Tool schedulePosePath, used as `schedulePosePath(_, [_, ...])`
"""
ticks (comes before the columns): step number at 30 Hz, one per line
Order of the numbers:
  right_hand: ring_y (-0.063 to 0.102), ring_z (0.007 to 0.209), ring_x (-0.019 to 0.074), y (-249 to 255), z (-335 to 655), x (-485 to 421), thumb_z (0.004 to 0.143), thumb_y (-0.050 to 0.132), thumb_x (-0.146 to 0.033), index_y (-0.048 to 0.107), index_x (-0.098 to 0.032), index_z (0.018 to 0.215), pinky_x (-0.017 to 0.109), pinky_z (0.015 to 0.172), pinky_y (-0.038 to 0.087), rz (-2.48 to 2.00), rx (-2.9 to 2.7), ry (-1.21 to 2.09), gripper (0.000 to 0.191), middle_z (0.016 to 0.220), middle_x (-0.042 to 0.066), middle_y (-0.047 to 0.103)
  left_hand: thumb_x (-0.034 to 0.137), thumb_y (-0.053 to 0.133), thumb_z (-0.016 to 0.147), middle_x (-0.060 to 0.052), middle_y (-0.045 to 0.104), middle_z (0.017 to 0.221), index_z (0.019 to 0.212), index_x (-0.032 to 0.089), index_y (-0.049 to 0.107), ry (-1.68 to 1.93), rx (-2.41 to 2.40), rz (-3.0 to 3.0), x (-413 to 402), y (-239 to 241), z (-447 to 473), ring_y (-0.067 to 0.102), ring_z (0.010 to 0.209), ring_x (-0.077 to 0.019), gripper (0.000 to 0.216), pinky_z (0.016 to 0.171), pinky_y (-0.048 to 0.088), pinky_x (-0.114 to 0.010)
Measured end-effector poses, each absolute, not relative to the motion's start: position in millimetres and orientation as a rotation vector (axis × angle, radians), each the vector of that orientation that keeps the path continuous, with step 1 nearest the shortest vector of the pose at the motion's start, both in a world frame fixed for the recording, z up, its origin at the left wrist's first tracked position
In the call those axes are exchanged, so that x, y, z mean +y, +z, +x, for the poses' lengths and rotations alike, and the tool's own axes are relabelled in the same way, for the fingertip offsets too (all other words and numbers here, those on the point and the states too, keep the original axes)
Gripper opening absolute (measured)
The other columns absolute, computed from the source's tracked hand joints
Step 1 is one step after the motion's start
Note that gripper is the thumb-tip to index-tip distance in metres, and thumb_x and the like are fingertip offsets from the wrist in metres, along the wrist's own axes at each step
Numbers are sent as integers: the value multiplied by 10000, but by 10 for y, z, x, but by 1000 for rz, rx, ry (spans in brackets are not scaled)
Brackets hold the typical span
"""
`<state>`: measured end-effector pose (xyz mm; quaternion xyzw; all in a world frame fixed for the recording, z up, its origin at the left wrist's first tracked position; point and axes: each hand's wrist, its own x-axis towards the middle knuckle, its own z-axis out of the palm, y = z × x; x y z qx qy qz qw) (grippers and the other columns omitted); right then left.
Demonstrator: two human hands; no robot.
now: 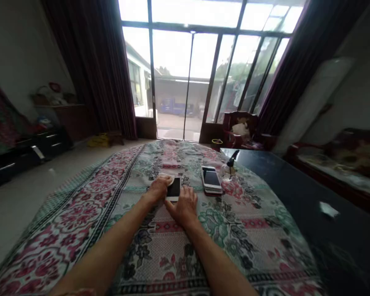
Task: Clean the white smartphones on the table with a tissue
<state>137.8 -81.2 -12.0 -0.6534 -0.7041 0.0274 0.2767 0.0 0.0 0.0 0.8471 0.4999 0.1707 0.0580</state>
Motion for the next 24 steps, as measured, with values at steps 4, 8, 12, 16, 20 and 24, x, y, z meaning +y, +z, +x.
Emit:
schedulePosePath(4, [356,1283,366,-127,1374,-815,731,596,-569,545,-54,1246,447,1049,224,-1773,-1894,81,730,1364,216,485,75,441,815,-120,666,1030,977,123,683,501,1536,2548,37,61,38,571,1000,-237,295,943,401,-339])
schedulePosePath(8, [340,1302,374,-156,1378,-803,747,565,-578,511,-39,1287,467,1066,194,-1772,-1895,103,765,1384,225,466,72,448,805,-124,640,1166,1096,125,659,488,1490,2618,-195,38,-12,536,1111,-245,363,1022,362,-360])
schedulePosePath(12, [328,1313,376,-181,1386,-794,751,560,-549,503,-27,1293,467,1076,182,-1753,-1890,114,755,1394,226,456,98,472,812,-119,605,1266,1202,140,619,478,1420,2718,-562,-13,-108,522,1142,-257,419,1032,382,-378])
schedulePosePath(16, [317,1327,378,-180,1388,-795,751,565,-514,484,-36,1317,478,1077,175,-1752,-1896,145,746,1407,233,438,136,477,841,-108,619,1247,1175,164,638,458,1390,2738,-696,-22,-143,530,1135,-255,372,1023,404,-385])
schedulePosePath(20, [321,1327,382,-172,1386,-795,751,571,-547,487,-42,1318,484,1075,183,-1753,-1885,154,764,1404,238,439,104,479,822,-120,612,1257,1184,145,633,440,1441,2709,-478,-10,-101,518,1160,-258,395,1012,407,-369])
schedulePosePath(24, [328,1319,381,-163,1389,-797,728,599,-566,488,-39,1317,485,1076,188,-1754,-1889,149,798,1400,235,445,65,436,824,-113,623,1230,1156,139,645,440,1511,2656,-138,39,-25,517,1153,-241,399,1018,380,-355])
